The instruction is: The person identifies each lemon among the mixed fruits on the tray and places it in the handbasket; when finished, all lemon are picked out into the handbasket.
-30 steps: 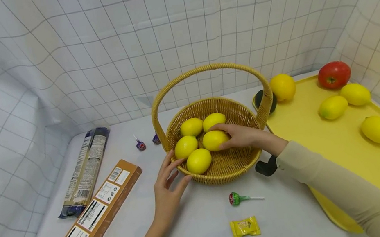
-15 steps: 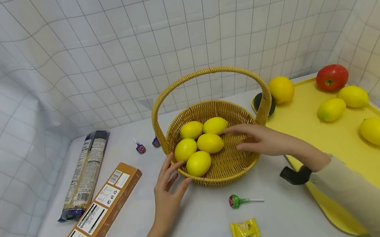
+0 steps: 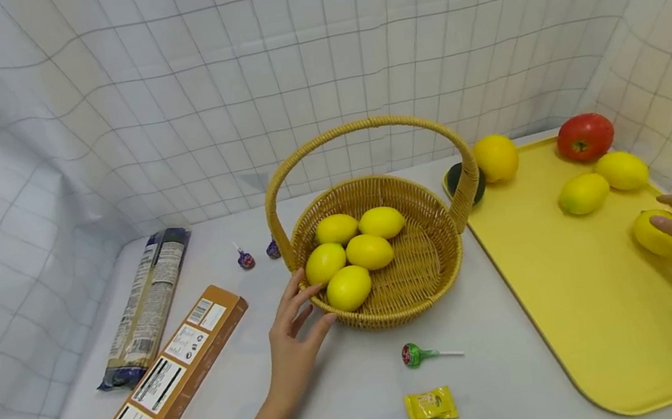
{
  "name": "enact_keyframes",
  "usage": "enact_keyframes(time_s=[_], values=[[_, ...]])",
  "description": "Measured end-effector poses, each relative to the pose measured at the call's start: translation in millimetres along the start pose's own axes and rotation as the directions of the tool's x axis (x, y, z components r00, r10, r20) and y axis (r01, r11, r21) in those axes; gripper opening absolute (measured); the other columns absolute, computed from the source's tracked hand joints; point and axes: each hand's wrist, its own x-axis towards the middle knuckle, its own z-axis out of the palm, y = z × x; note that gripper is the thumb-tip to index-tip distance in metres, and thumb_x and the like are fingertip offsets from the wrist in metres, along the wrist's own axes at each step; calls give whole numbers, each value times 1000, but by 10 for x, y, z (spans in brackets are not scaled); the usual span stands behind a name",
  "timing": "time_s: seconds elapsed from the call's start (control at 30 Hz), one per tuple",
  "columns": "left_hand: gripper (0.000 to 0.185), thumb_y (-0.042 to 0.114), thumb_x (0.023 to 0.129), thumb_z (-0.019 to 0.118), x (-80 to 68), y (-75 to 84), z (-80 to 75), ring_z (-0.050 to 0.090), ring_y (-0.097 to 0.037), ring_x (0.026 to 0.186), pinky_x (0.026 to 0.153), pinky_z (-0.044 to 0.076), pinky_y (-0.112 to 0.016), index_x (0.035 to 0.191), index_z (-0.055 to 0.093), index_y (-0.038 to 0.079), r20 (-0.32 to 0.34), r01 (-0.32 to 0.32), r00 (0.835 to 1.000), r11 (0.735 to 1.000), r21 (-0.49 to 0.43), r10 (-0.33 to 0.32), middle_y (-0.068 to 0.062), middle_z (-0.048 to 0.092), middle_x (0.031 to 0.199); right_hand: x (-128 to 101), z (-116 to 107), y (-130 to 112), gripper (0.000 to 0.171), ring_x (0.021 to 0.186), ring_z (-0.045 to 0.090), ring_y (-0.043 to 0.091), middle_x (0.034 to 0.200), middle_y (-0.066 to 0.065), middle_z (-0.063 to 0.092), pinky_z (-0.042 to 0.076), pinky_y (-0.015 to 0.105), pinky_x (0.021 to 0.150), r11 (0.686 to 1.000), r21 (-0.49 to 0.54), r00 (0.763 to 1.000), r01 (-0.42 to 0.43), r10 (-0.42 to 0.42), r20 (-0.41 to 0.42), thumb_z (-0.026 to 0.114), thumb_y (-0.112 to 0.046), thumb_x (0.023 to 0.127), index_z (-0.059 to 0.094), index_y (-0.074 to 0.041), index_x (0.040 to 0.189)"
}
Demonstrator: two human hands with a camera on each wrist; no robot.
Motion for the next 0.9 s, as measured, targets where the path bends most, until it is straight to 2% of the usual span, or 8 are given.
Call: enact_keyframes(time_s=[0.1,0.2,0.33,0.47,0.57,0.73,0.8,0.9], values=[[41,-16,79,65,13,-17,21,31,-43,129,87,39,-61,118,55,-12,6,-13,1000,1000,-17,13,-28,31,143,-99,34,-97,74,109,24,63,132,49,12,24,72,84,998,-60,999,-27,29,31,45,-32,99,6,15,141],[41,-15,79,65,24,-14,30,31,-44,128,87,40,-61,118,55,-11,8,-20,1000,1000,-11,20,-29,31,142,-197,48,-299,72,93,34,58,121,51,24,31,65,74,992,-127,1000,-15,14,-4,50,-27,98,11,17,138],[41,-15,79,65,35,18,7,31,-43,128,88,40,-60,118,55,-12,2,-11,1000,1000,5,11,-28,31,143,-152,69,-311,68,90,44,48,120,40,36,41,56,72,997,-82,1000,-8,8,2,56,-29,95,21,4,143],[41,-16,79,65,34,37,-14,31,-44,128,88,39,-60,118,55,-12,1,-9,1000,1000,6,9,-29,30,142,-211,202,-606,57,90,52,18,122,14,39,49,28,68,984,140,988,107,-122,100,54,-18,97,26,-17,147],[41,-17,78,65,29,39,-20,31,-45,127,88,39,-61,118,55,-12,-4,-17,1000,1000,9,17,-30,31,142,-314,435,-1064,57,100,49,10,133,10,35,44,20,80,883,389,900,263,-370,231,48,0,96,26,-13,147],[41,-17,78,64,25,27,-14,31,-44,128,87,39,-61,117,55,-12,-11,-17,1000,1000,6,17,-29,31,142,-296,862,-1850,60,109,42,21,137,14,34,42,28,87,643,728,649,240,-663,372,47,11,90,24,-3,144],[40,-17,79,65,19,21,-10,31,-44,128,88,39,-61,118,55,-13,-8,-9,1000,1000,2,9,-29,31,142,-204,993,-2108,58,106,44,25,134,15,35,46,33,85,615,756,608,222,-694,386,51,8,90,27,-5,142],[40,-16,79,65,1,14,-9,31,-43,128,88,39,-61,118,55,-13,-4,5,1000,1000,1,-5,-28,31,142,2,1171,-2428,52,108,43,30,135,14,36,45,37,87,638,724,583,264,-703,407,56,0,91,33,-7,138]])
